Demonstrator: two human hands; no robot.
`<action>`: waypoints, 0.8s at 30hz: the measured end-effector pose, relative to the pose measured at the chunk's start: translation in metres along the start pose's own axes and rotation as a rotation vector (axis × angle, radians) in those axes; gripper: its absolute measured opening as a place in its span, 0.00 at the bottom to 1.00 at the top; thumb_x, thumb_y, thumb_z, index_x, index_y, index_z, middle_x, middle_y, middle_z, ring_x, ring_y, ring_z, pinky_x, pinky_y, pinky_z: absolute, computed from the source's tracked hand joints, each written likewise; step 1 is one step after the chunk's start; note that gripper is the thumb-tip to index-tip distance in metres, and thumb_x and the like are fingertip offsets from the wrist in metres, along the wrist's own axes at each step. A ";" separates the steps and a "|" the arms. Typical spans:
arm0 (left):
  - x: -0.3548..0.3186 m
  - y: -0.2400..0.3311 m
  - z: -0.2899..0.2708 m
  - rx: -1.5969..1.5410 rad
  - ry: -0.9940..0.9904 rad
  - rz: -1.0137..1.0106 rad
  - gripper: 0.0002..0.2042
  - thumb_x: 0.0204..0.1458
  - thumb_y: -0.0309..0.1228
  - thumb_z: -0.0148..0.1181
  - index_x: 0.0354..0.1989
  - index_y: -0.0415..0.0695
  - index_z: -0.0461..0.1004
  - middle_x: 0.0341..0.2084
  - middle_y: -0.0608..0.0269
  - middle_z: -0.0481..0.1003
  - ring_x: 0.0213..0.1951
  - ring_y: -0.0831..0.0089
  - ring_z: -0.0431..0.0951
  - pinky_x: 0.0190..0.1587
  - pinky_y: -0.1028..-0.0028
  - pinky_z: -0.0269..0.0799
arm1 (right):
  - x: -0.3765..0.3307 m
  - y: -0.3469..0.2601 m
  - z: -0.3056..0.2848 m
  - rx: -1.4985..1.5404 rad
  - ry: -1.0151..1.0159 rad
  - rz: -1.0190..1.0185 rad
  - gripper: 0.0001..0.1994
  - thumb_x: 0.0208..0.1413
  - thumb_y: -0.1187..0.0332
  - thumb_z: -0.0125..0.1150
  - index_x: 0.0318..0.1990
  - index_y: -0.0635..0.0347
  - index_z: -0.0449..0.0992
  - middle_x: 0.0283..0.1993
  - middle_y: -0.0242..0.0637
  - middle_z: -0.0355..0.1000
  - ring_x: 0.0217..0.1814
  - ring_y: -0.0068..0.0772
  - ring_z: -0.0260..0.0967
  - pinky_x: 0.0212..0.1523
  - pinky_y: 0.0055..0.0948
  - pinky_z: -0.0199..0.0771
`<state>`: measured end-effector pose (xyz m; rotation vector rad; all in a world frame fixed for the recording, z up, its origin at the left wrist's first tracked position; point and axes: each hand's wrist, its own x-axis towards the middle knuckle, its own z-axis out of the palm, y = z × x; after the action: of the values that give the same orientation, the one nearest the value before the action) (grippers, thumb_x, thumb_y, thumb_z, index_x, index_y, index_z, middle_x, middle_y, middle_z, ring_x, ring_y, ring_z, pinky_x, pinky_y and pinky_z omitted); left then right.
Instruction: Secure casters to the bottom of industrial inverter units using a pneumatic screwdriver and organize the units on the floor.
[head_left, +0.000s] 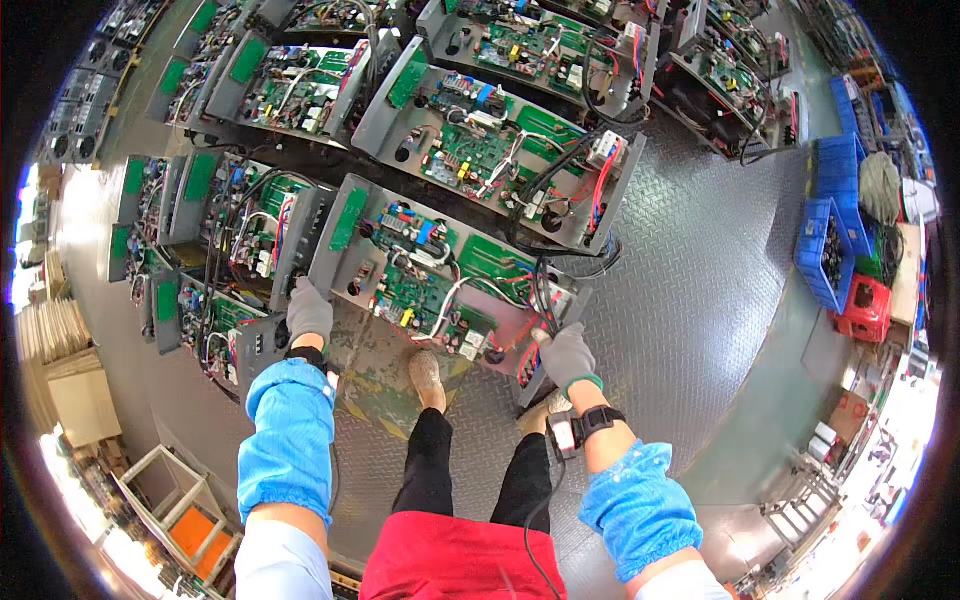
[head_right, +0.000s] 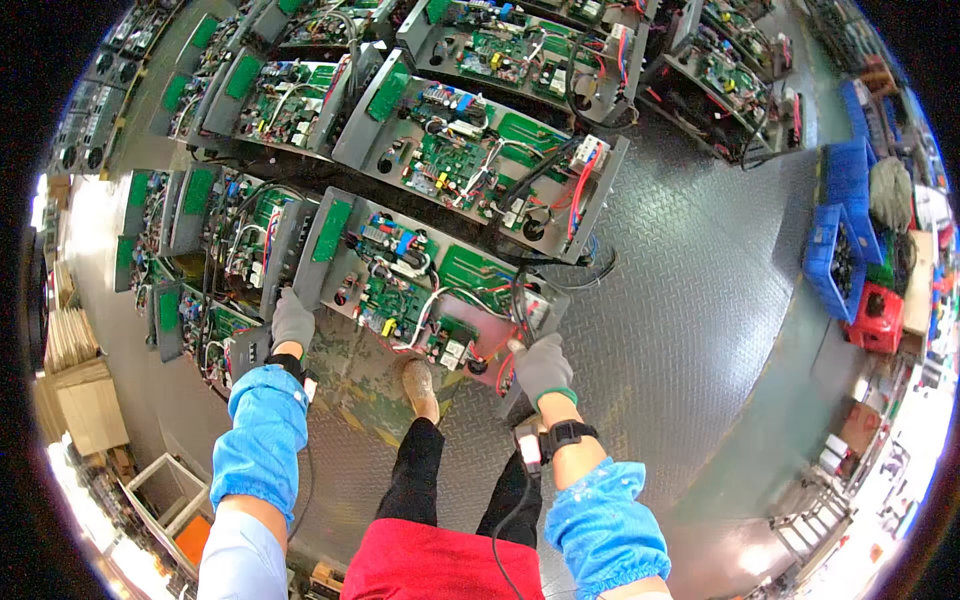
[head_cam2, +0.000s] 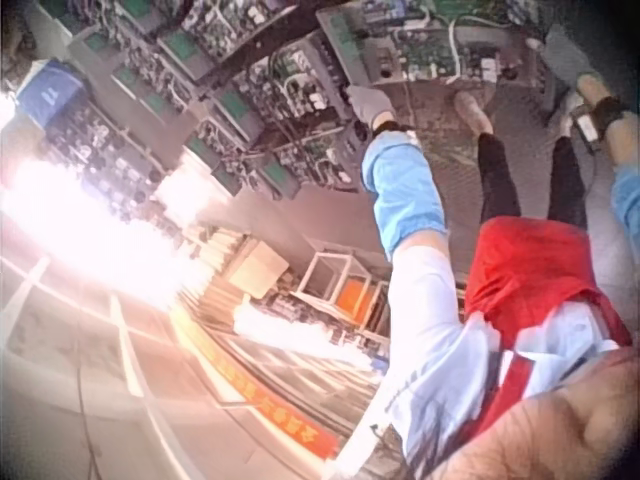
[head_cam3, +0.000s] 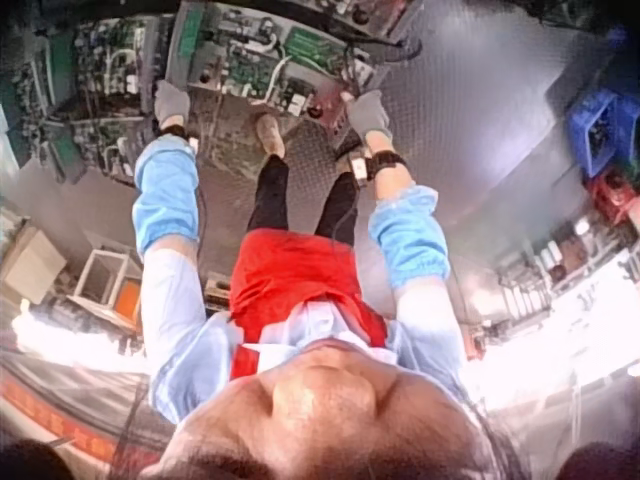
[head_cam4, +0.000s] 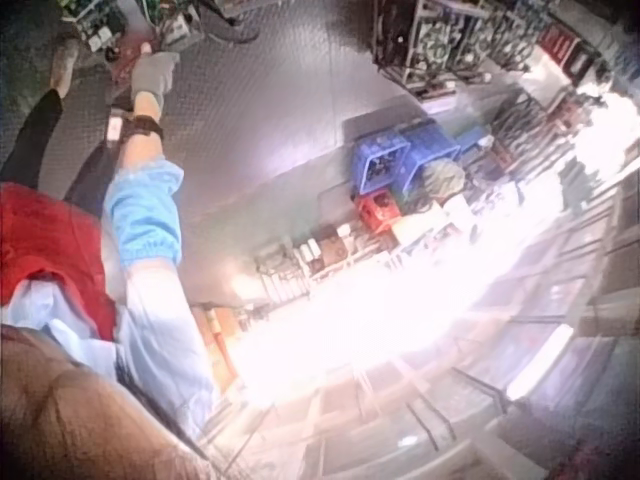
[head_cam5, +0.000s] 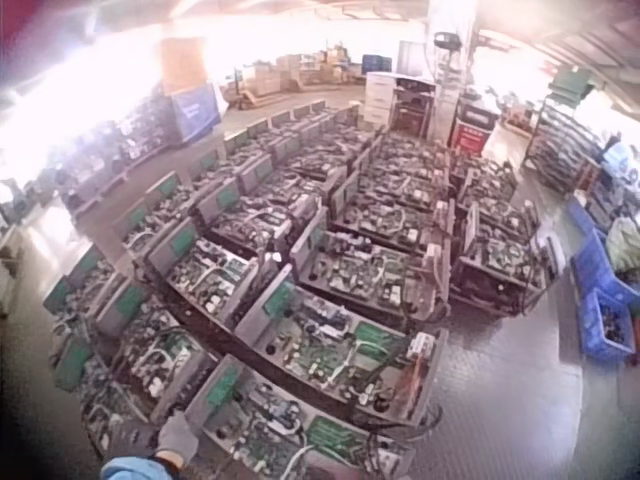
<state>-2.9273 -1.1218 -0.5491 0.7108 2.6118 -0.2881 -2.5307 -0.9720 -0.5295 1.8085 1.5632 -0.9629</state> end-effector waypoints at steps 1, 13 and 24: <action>0.001 -0.003 -0.002 0.006 0.017 -0.019 0.24 0.52 0.29 0.54 0.59 0.37 0.60 0.47 0.39 0.74 0.50 0.45 0.76 0.52 0.54 0.72 | 0.000 -0.007 0.001 0.006 0.009 0.021 0.40 0.55 0.39 0.57 0.56 0.72 0.56 0.56 0.59 0.70 0.56 0.56 0.72 0.53 0.49 0.72; -0.193 -0.006 0.049 0.001 -0.629 0.503 0.23 0.49 0.41 0.60 0.52 0.41 0.72 0.45 0.43 0.77 0.48 0.48 0.77 0.49 0.58 0.72 | -0.045 0.096 0.029 0.332 0.158 -0.257 0.48 0.52 0.45 0.62 0.71 0.67 0.47 0.67 0.63 0.56 0.69 0.61 0.56 0.66 0.47 0.60; -0.303 0.037 0.028 -0.239 -0.867 0.321 0.18 0.49 0.33 0.60 0.47 0.38 0.76 0.36 0.50 0.79 0.36 0.61 0.81 0.41 0.62 0.77 | -0.333 0.525 0.180 0.590 -0.077 0.635 0.24 0.53 0.54 0.56 0.46 0.69 0.78 0.48 0.59 0.75 0.53 0.57 0.73 0.51 0.46 0.73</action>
<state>-2.6614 -1.2315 -0.4426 0.7007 1.6524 -0.1343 -2.0631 -1.3973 -0.3885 2.4042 0.5836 -1.2106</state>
